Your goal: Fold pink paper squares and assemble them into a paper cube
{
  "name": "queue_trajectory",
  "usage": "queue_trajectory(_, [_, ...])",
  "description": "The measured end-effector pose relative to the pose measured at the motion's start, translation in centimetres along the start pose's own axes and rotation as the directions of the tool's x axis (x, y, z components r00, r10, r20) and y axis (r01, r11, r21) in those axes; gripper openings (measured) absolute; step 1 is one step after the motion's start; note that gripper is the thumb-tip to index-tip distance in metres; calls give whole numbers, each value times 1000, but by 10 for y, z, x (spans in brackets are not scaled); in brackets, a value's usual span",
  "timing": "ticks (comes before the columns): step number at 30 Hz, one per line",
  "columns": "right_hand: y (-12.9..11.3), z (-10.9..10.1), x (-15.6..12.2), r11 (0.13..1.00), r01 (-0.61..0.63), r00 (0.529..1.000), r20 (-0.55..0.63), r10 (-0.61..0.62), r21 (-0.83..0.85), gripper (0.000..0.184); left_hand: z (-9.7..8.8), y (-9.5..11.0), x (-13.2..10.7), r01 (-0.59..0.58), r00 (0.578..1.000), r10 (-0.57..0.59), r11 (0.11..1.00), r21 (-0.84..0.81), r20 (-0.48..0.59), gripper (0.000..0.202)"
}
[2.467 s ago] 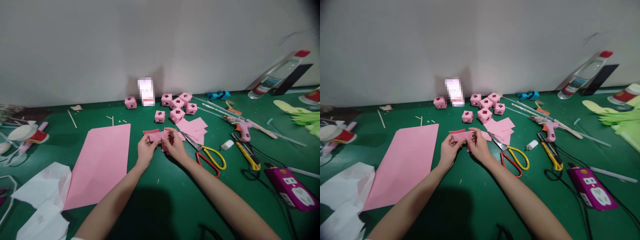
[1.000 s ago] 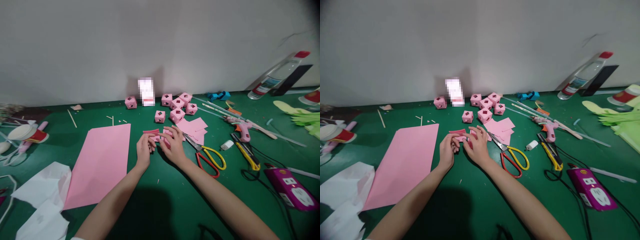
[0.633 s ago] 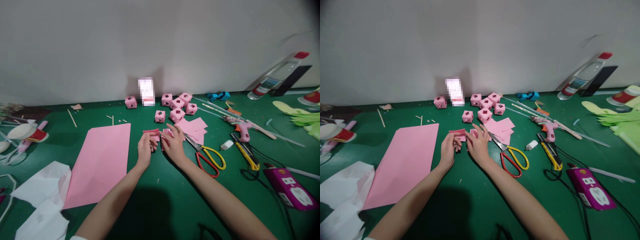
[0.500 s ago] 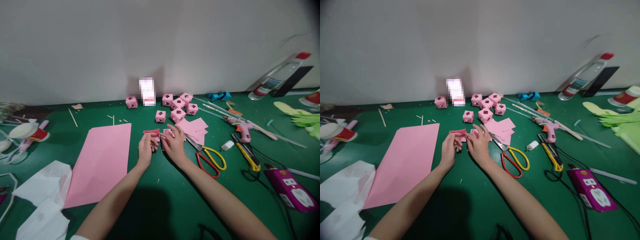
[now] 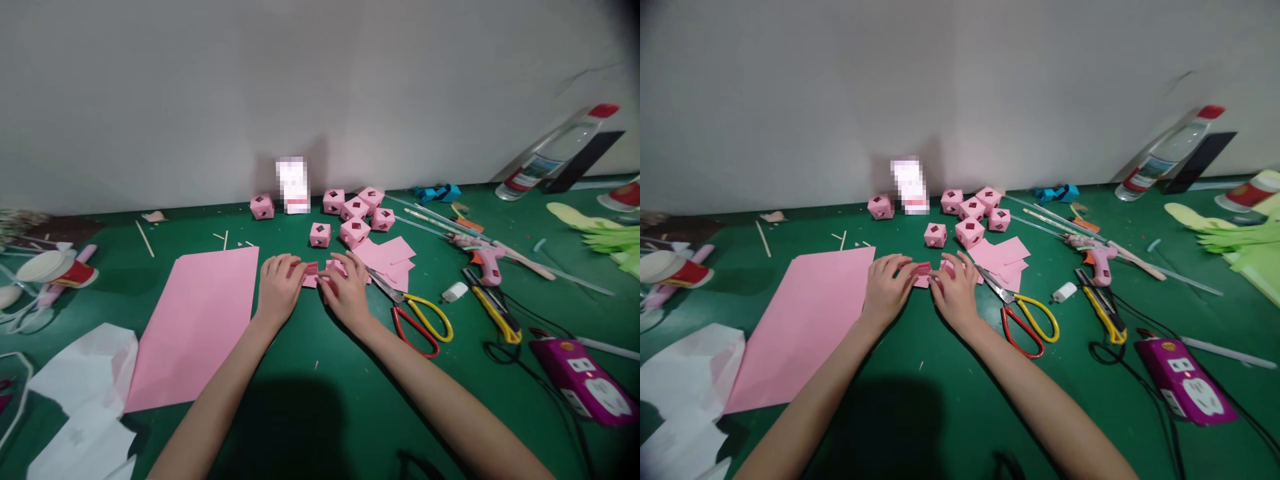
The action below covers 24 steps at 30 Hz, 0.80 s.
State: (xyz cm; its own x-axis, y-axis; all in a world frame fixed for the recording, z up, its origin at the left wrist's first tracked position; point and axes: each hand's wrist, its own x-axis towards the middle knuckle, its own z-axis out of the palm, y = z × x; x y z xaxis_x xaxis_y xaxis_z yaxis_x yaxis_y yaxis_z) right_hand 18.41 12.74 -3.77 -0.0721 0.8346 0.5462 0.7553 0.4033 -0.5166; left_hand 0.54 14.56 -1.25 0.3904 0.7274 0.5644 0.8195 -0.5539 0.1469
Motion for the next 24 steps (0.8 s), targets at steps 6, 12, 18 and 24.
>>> queue_trajectory(6, [-2, -2, -1, 1000, 24, 1000, -6, -23, 8, 14, 2, -9, -4, -68, 998, 67, 996, 58, 11, 19])
queue_trajectory(12, [-1, -5, -2, 999, -10, 1000, 27, 11, -45, 25, 2, -11, -4, -56, 998, 57, 998, 31, -28, 18])
queue_trajectory(18, [4, 3, -5, 977, 24, 980, 199, 19, -211, 47, -1, -11, -2, 6, 998, -13, 995, -99, -65, 17])
queue_trajectory(24, [4, 11, -12, 973, 44, 975, 223, 7, -226, 52, -10, 1, 2, 68, 992, -85, 981, -180, -91, 15])
